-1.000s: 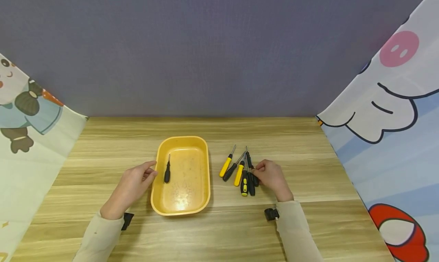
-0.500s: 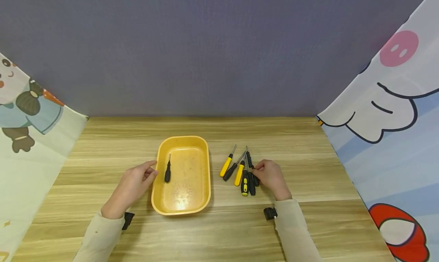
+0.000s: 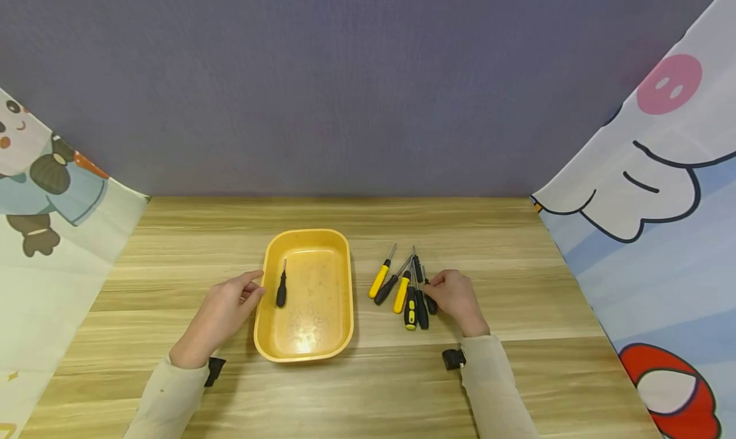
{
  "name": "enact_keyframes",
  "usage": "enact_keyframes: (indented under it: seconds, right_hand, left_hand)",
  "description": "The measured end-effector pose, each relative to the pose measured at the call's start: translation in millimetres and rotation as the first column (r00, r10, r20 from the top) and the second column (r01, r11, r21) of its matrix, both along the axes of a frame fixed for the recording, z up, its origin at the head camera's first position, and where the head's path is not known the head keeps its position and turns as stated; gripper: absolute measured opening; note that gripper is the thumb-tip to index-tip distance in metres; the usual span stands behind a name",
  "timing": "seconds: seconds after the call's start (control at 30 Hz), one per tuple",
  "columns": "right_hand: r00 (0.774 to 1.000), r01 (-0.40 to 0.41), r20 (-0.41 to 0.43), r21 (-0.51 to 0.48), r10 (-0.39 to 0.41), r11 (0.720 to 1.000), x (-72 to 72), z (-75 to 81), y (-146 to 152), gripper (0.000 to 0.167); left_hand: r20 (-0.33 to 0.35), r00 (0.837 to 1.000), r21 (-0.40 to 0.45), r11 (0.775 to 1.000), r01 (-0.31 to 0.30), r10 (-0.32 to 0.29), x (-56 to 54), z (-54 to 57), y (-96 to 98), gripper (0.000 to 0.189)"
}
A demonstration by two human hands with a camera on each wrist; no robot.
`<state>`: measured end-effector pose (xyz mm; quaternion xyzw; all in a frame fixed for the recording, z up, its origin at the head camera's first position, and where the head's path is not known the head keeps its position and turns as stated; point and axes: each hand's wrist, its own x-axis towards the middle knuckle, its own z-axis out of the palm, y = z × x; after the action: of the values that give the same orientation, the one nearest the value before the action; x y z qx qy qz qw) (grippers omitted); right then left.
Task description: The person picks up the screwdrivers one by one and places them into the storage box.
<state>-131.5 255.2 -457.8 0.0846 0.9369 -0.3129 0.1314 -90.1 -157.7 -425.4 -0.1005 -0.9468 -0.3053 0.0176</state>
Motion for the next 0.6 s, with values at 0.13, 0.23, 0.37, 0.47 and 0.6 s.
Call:
enact_keyframes:
  seconds: [0.13,0.23,0.37,0.47,0.6]
  right_hand:
    - [1.0,0.014,0.004,-0.029,-0.014,0.999,0.2,-0.4,1.8,0.026]
    - [1.0,0.018,-0.004,-0.045,-0.018,0.999,-0.3,0.2,2.9,0.025]
    - [0.999,-0.001,-0.042,-0.057,-0.001,0.998,-2.3,3.0,3.0,0.024]
    - [0.997,-0.03,-0.076,-0.054,0.026,0.998,-5.3,6.5,1.3,0.025]
    - [0.991,-0.062,-0.119,-0.046,0.057,0.997,-10.0,14.2,-5.2,0.024]
  left_hand:
    - [-0.003,1.0,0.0,1.0,0.001,-0.001,-0.2,-0.7,-0.1,0.037]
    - [-0.003,1.0,0.001,1.0,0.002,-0.002,-0.1,-0.9,0.0,0.037]
    - [-0.004,1.0,0.002,1.0,0.004,-0.004,-0.1,-1.4,0.0,0.037]
    - [-0.011,1.0,0.005,1.0,0.005,-0.005,0.0,-1.7,-0.3,0.037]
    - [-0.021,1.0,0.005,1.0,0.005,-0.005,0.1,-1.8,-0.1,0.037]
